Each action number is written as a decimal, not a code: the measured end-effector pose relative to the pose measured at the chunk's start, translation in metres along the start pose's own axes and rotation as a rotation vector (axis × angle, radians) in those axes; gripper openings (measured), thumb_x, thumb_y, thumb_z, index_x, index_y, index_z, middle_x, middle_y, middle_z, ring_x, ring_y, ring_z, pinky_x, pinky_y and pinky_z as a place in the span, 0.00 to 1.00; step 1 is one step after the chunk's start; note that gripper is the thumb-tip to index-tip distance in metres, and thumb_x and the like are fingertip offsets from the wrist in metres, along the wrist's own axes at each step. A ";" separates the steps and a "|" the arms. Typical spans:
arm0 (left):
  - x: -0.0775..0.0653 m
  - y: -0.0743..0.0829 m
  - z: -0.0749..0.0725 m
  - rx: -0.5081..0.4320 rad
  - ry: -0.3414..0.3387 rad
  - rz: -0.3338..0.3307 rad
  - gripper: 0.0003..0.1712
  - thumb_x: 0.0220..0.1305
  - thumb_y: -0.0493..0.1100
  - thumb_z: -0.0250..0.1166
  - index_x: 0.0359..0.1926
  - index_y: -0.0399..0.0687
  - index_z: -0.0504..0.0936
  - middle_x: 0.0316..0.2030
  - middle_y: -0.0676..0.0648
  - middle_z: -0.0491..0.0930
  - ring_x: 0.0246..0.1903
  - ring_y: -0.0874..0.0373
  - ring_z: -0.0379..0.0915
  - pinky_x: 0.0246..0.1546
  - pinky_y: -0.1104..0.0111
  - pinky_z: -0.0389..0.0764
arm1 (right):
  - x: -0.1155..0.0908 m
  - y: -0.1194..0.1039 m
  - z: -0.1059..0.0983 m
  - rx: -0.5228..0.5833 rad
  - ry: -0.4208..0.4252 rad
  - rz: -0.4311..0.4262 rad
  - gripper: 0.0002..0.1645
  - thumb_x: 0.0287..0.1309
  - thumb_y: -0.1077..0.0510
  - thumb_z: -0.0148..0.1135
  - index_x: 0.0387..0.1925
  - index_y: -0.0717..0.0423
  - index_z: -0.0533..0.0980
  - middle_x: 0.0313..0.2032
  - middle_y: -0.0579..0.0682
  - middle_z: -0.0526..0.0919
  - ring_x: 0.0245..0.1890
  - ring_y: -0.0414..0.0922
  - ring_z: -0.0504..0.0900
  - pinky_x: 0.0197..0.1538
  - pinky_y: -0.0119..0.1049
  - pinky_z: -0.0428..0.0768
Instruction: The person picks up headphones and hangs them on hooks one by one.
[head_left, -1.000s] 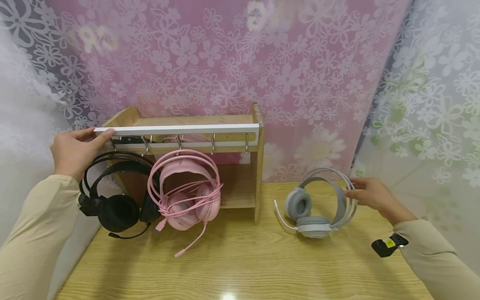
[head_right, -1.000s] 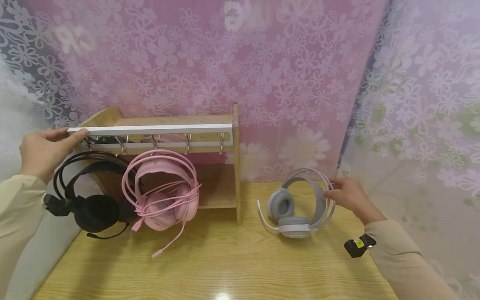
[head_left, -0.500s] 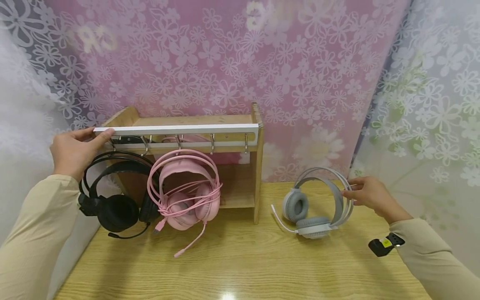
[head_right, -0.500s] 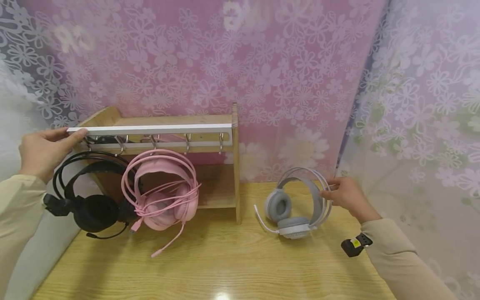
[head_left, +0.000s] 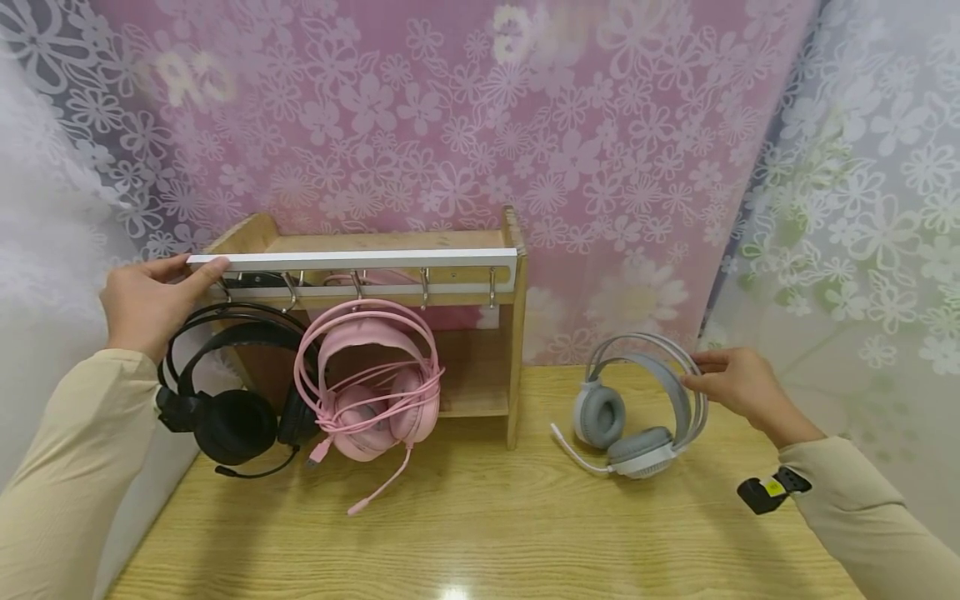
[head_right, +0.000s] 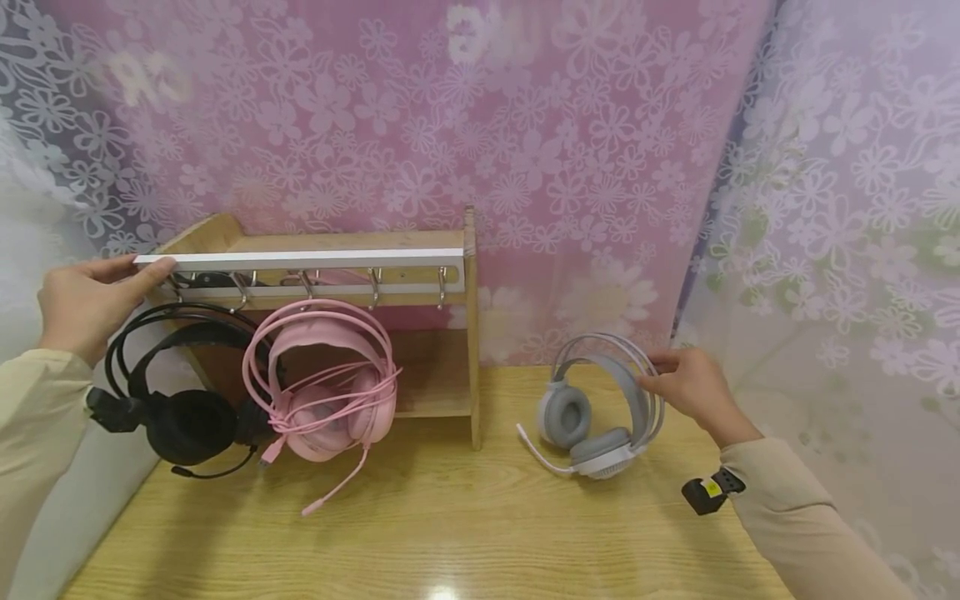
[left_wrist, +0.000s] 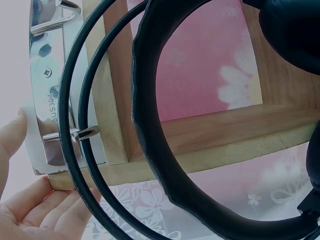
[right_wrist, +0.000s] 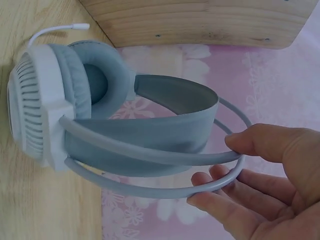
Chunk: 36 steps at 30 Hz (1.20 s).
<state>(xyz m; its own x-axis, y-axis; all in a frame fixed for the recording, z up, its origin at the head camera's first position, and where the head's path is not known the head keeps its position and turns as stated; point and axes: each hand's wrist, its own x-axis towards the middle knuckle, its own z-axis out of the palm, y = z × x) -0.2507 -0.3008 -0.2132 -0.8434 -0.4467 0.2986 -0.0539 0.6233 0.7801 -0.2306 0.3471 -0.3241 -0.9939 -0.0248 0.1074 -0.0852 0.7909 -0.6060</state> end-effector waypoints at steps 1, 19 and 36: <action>0.000 0.000 0.000 -0.002 0.000 -0.001 0.46 0.50 0.71 0.65 0.64 0.49 0.73 0.46 0.58 0.77 0.51 0.64 0.68 0.36 0.80 0.68 | 0.000 -0.001 -0.001 -0.018 -0.002 -0.007 0.35 0.60 0.50 0.65 0.58 0.74 0.71 0.51 0.72 0.77 0.49 0.67 0.76 0.37 0.44 0.83; -0.001 0.000 -0.002 0.000 -0.006 0.002 0.47 0.51 0.71 0.63 0.65 0.49 0.70 0.62 0.40 0.72 0.60 0.54 0.67 0.36 0.81 0.67 | -0.008 -0.025 -0.009 -0.069 -0.063 -0.160 0.32 0.61 0.51 0.65 0.59 0.68 0.72 0.50 0.69 0.79 0.47 0.63 0.81 0.39 0.46 0.84; 0.002 -0.002 0.000 -0.003 0.010 0.018 0.46 0.50 0.71 0.65 0.64 0.49 0.72 0.57 0.50 0.76 0.57 0.58 0.70 0.37 0.82 0.68 | -0.016 -0.067 -0.006 -0.008 -0.080 -0.285 0.28 0.57 0.54 0.68 0.57 0.63 0.76 0.50 0.64 0.81 0.41 0.52 0.86 0.36 0.31 0.83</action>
<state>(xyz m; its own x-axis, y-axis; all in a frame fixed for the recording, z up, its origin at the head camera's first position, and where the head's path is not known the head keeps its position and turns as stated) -0.2519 -0.3032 -0.2139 -0.8389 -0.4417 0.3181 -0.0370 0.6293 0.7763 -0.2088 0.2980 -0.2807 -0.9324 -0.2944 0.2096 -0.3613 0.7502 -0.5538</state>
